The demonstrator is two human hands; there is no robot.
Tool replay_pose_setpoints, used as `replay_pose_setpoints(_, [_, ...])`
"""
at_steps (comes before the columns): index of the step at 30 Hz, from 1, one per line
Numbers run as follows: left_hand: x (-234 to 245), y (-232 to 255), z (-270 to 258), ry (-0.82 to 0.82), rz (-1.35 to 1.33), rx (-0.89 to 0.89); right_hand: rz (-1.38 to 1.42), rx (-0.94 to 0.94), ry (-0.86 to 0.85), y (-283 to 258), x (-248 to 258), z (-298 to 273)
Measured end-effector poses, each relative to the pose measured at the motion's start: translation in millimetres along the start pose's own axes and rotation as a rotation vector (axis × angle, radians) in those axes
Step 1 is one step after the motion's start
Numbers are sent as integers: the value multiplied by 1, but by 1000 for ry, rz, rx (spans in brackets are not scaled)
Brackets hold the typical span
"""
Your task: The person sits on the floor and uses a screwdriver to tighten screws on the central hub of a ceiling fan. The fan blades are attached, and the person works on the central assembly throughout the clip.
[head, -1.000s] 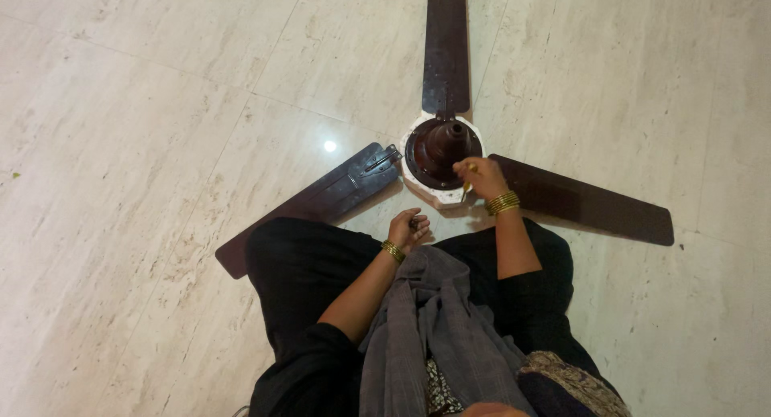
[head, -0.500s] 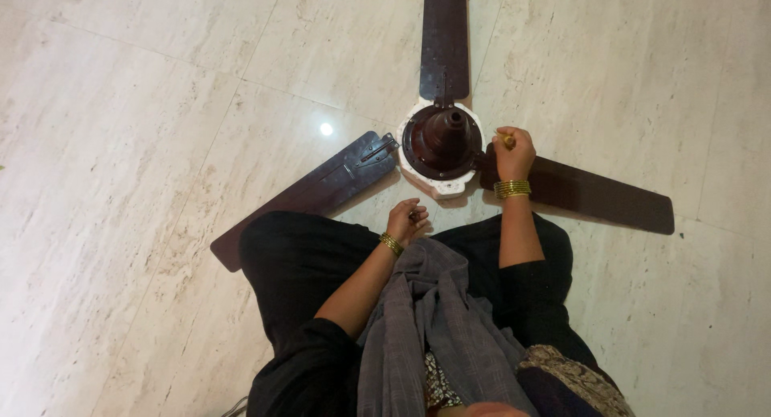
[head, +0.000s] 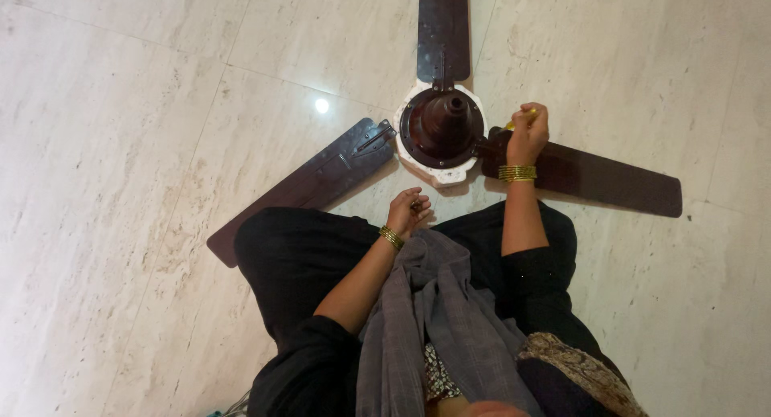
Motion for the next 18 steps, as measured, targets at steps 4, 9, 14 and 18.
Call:
replay_pose_setpoints(4, [-2,3,-1,-7,-33,3,277,-260,199,24,40,22])
replay_pose_setpoints(9, [-6,7,-4,-10,-31,-7,586,-606,282,43,92,28])
replay_pose_setpoints(14, [-9,2,-8,6,-7,25,1184,-884,431,67,67,-40])
replay_pose_setpoints(18, [-6,6,-3,5,-21,12,1123,-1205,370,76,28,-134])
Point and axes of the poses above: each hand's wrist, its own z-axis towards the middle knuckle, its own x-axis out of the back of the hand, y = z × x, the point moved 6 cm from there along z, towards the middle knuckle, and after that the axes turned 13 degrees about z, right-handed, at the moved point
